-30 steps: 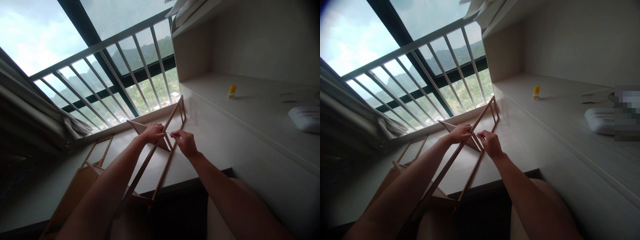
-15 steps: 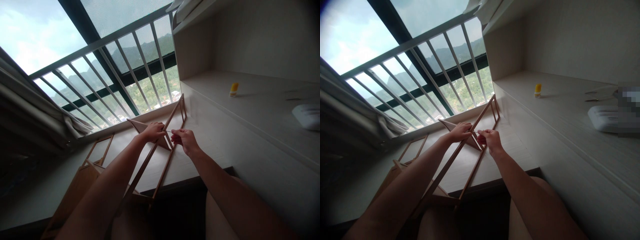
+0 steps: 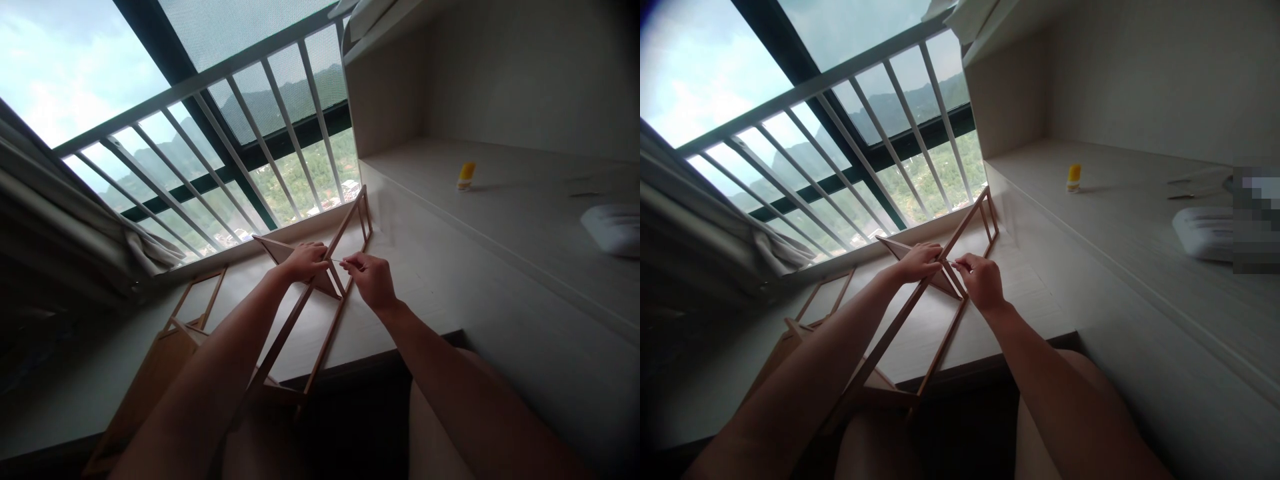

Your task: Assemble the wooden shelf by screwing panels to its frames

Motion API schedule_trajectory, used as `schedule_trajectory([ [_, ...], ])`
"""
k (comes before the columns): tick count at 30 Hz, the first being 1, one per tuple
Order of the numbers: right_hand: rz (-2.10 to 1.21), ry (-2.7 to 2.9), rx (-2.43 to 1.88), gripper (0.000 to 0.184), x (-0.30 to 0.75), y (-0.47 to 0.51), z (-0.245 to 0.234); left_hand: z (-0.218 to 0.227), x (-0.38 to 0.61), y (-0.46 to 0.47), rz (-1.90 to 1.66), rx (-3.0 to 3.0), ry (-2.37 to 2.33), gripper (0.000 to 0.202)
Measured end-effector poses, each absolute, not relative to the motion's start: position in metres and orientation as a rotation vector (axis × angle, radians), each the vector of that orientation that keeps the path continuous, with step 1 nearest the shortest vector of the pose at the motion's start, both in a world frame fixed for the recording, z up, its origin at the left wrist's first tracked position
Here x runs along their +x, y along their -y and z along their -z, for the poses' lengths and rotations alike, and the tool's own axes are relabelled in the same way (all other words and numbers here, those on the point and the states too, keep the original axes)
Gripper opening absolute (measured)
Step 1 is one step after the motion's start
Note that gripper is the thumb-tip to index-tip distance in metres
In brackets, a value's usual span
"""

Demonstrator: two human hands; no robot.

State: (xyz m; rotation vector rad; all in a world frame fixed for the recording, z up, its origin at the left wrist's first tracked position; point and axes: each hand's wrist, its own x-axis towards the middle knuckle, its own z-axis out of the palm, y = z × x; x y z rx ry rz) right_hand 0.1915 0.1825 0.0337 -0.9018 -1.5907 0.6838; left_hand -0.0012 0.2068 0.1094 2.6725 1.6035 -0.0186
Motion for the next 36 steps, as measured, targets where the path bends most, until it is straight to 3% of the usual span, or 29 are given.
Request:
schedule_trajectory([
  [22,-0.546,1.678,-0.95,0.019,0.191,-0.184,-0.03,-0.111,0.001,-0.205,0.051,2.663,-1.627,0.027],
  [24,-0.715,1.597,-0.99,0.025,0.188,-0.182,-0.031,-0.111,0.001,-0.205,0.042,2.665,-1.622,0.027],
  [30,-1.787,1.031,-0.819,0.03,0.178,-0.182,-0.032,-0.109,0.0,-0.206,0.021,2.668,-1.613,0.028],
  [36,-1.674,1.073,-0.8,0.035,0.182,-0.187,-0.033,-0.11,0.001,-0.204,0.008,2.645,-1.628,0.026],
])
